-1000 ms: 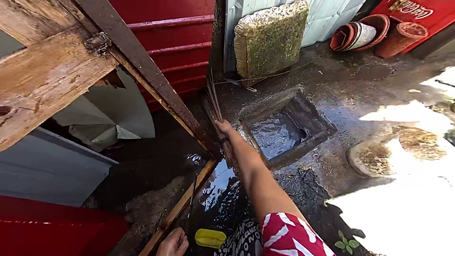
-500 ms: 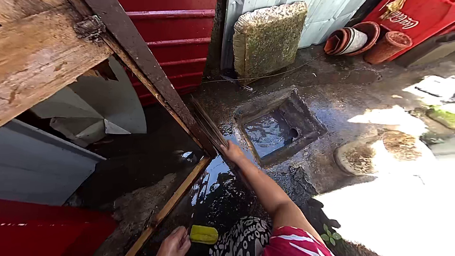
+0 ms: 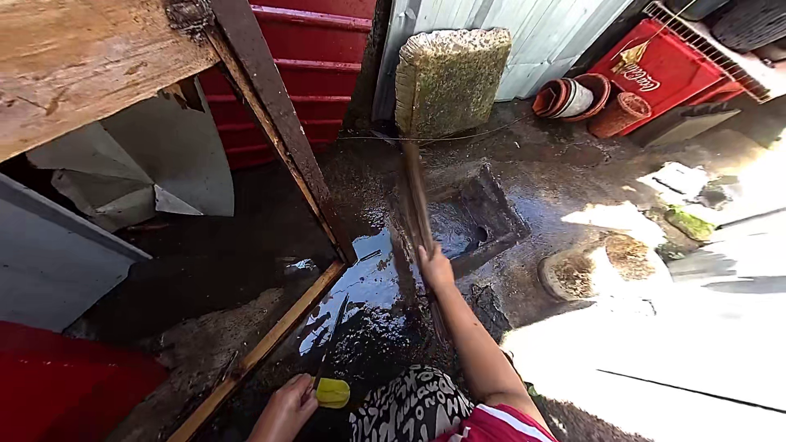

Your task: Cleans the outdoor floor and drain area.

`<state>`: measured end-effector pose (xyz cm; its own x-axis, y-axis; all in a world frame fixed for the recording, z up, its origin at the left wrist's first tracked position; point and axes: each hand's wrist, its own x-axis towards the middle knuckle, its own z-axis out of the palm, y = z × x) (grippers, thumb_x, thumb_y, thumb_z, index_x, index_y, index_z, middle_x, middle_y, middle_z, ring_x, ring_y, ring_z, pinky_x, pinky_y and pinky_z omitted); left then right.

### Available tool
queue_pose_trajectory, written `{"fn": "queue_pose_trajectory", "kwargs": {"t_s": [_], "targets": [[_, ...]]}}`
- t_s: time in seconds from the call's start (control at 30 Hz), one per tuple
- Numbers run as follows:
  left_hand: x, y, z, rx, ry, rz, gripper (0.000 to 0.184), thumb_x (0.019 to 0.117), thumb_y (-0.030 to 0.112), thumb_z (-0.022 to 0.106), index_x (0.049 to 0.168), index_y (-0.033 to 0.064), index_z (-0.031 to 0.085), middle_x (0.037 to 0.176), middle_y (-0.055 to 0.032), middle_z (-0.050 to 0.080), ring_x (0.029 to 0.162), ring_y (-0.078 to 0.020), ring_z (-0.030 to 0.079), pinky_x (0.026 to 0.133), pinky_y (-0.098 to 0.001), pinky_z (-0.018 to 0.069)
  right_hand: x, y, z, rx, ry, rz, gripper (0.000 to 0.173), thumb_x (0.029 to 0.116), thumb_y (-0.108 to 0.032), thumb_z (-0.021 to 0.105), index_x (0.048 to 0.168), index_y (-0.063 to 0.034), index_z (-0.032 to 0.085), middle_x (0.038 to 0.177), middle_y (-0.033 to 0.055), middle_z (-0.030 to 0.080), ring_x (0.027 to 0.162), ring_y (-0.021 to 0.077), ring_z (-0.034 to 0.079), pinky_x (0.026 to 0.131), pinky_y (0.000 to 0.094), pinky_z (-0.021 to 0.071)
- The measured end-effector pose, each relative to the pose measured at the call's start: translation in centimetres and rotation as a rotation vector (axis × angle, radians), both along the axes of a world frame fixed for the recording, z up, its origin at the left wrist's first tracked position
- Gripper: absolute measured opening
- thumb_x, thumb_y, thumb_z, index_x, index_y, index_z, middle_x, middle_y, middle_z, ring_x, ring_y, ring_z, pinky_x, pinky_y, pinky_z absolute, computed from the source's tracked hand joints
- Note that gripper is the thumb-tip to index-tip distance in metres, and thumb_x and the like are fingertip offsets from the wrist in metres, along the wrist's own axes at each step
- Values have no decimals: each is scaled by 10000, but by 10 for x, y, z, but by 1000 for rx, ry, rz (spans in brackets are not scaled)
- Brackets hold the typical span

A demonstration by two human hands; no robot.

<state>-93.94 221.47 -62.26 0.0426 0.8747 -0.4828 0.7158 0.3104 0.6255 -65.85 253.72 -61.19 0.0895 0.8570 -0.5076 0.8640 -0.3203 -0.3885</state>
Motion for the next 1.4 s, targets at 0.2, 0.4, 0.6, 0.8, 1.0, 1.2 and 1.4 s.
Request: {"fn": "queue_pose_trajectory", "kwargs": {"t_s": [0.2,0.4,0.6,0.8,1.0,1.2,1.4], "targets": [[9,15,-32,-87,33,-45,210,983,173,585,929,-19,649,922,-175,673,883,-302,679,843,-460,550,-10,30,-54,-136,-220,212,691,1064,-597,357,1553,-110,405,1347,220,647,1257,391,630,1033,599,504],[6,2,-34,-115,-11,-56,231,1000,177,564,976,-38,643,981,-204,668,935,-336,677,876,-485,541,44,38,-5,-44,-103,-191,681,1100,-529,328,1490,14,456,1389,269,602,1314,392,585,1088,560,463],[24,-7,-45,-179,-24,-258,326,1044,204,517,1237,-23,649,1239,-220,674,1124,-374,676,988,-549,524,-34,-52,-20,-112,-112,344,673,1068,-585,386,1562,-128,393,1244,231,690,1168,411,671,997,610,521],[37,-19,-54,-189,1,-366,320,1045,210,499,1247,16,654,1243,-197,674,1128,-375,675,962,-564,533,15,22,-49,-145,-286,196,704,1075,-597,321,1548,-85,417,1388,236,619,1302,398,597,1067,598,479],[42,-35,-56,-138,-82,-488,305,1052,198,505,1212,-12,659,1202,-220,680,1101,-397,678,944,-586,528,-23,-27,-18,-1,-87,68,664,1087,-545,374,1522,-47,435,1264,251,678,1194,401,661,1021,572,512],[40,-45,-65,-236,-106,-599,292,1044,178,523,1223,-14,650,1187,-228,673,1099,-411,669,943,-604,514,0,-44,-71,-134,-284,313,703,1070,-607,326,1564,-112,400,1301,244,667,1216,425,646,1013,617,511],[23,-46,-63,-251,-42,-785,278,1017,219,592,1132,-13,694,1196,-227,676,1107,-430,658,917,-642,505,12,-33,-21,88,-195,172,681,1056,-585,442,1541,-107,452,1215,272,693,1157,453,665,990,636,500]]}}
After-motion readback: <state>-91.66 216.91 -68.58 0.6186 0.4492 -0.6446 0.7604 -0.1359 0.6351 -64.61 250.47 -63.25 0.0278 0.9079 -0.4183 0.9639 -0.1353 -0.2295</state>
